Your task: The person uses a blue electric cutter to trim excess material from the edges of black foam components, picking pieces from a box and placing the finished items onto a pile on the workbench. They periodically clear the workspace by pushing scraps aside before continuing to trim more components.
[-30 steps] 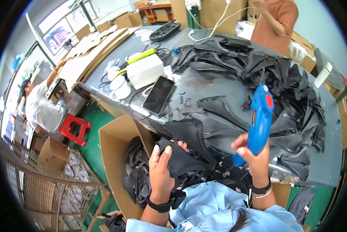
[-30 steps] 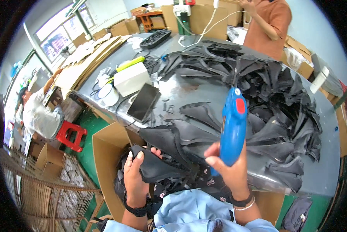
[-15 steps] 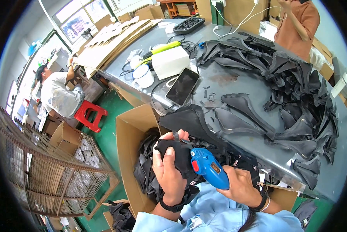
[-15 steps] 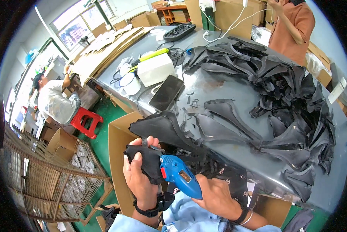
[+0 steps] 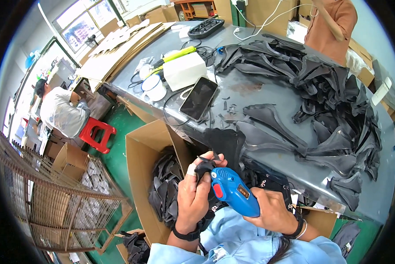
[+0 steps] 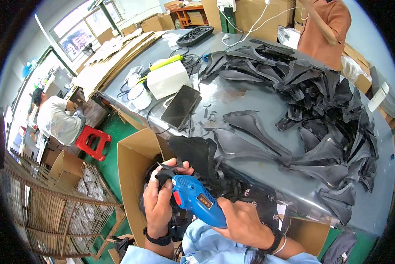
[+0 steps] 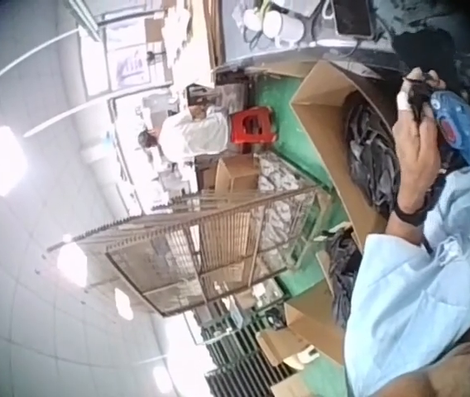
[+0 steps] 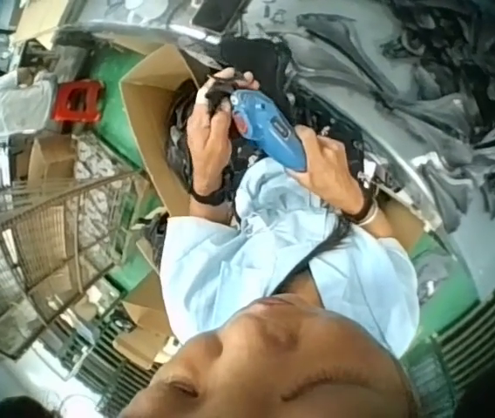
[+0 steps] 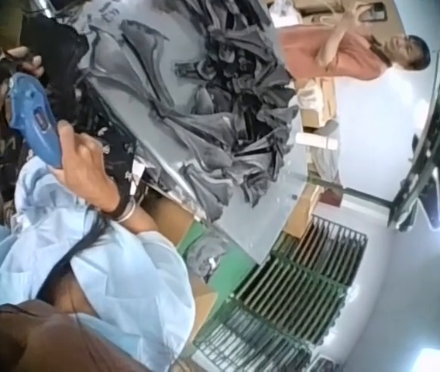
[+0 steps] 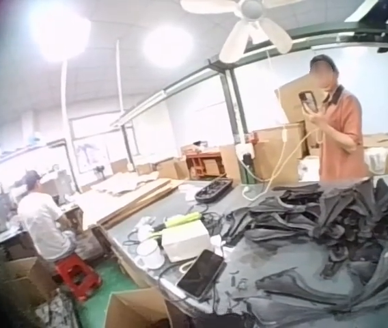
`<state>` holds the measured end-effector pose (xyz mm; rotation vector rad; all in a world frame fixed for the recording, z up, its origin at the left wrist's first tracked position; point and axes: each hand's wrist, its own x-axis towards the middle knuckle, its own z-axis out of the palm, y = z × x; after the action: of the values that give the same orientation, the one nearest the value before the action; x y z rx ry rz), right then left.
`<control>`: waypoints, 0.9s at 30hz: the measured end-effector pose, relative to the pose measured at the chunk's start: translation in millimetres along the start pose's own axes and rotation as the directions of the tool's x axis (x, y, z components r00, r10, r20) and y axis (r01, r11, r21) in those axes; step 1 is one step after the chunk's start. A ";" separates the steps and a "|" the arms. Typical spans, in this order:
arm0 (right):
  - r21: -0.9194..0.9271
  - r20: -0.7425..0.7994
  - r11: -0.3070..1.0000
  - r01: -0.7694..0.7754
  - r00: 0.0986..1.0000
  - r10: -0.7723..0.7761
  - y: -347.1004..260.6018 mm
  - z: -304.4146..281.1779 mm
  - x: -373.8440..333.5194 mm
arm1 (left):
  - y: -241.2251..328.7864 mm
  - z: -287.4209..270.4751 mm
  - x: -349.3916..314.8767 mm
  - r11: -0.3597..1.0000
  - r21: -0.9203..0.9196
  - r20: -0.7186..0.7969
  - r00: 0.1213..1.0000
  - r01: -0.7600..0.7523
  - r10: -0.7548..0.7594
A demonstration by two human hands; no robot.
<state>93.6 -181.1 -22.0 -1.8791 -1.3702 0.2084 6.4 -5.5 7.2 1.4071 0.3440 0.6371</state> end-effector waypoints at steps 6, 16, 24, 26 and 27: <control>0.022 -0.015 0.998 -0.051 0.999 0.051 0.3 -21.3 5.2 | 0.9 -19.5 12.1 0.834 0.528 0.391 0.918 -0.158 -0.073; 0.411 -0.119 0.862 -0.296 0.920 0.372 7.7 -36.4 34.2 | -9.8 29.6 7.6 0.887 0.416 0.147 0.977 -0.200 0.152; 0.592 -0.301 0.786 -0.181 0.855 0.423 2.6 -35.3 40.7 | -69.7 54.9 -55.2 0.914 -0.324 0.381 0.918 0.244 -0.109; 0.572 -0.194 0.794 -0.204 0.907 0.373 -2.6 -40.7 37.9 | -73.9 69.1 -48.6 0.811 -0.579 0.099 0.994 0.087 -0.036; 0.576 -0.189 0.792 -0.205 0.909 0.372 -4.3 -40.9 37.4 | -63.0 76.7 -34.4 0.791 -0.609 -0.061 0.998 -0.056 0.024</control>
<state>127.9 -168.5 19.9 -1.5398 -0.7038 0.4123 36.8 -89.8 -47.7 0.7717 0.1217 0.7375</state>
